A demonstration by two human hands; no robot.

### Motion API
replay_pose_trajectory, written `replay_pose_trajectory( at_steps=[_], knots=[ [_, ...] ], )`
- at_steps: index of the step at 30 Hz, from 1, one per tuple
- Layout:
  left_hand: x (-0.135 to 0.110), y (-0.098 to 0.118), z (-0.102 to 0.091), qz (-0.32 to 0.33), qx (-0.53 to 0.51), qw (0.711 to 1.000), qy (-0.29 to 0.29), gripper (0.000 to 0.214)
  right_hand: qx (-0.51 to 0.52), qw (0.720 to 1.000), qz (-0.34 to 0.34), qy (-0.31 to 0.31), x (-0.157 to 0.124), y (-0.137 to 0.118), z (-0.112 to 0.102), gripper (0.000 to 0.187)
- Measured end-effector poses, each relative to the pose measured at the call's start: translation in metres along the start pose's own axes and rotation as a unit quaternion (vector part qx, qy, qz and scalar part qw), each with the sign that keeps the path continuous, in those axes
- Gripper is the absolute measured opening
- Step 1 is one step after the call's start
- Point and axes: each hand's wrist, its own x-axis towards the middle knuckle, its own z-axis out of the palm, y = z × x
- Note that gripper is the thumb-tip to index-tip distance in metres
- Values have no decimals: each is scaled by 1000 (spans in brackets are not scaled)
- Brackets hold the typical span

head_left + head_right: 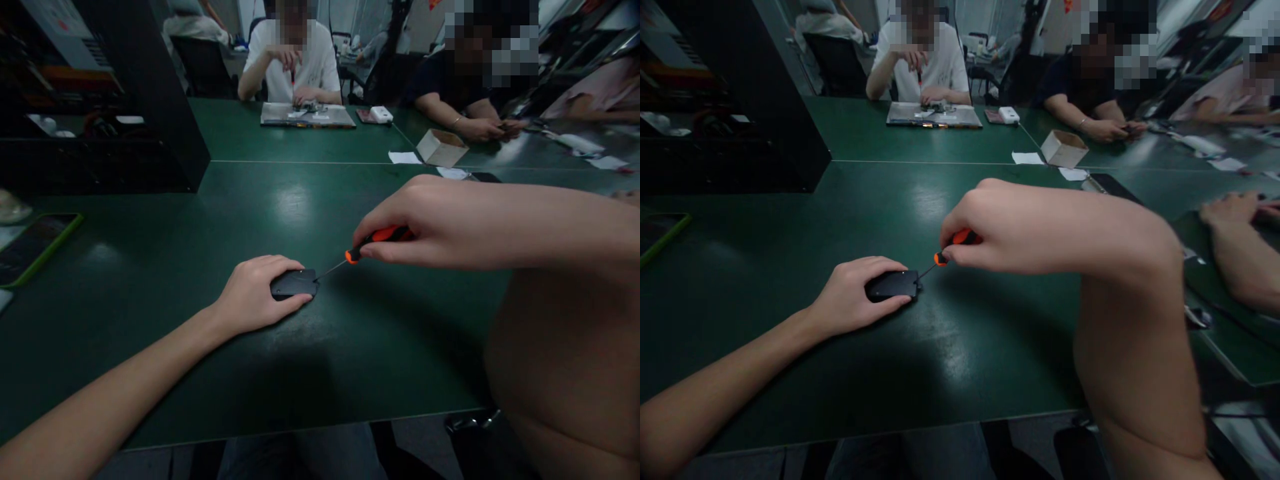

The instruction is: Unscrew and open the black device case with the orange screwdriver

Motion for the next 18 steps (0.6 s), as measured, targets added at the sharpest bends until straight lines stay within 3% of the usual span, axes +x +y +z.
replay_pose_trajectory(
  at_steps=[18],
  knots=[
    [-1, -3, 3, 4, 0, 1000, 9, 39, -21, 1000, 20, 3, 7, 0, 6, 22]
  ],
)
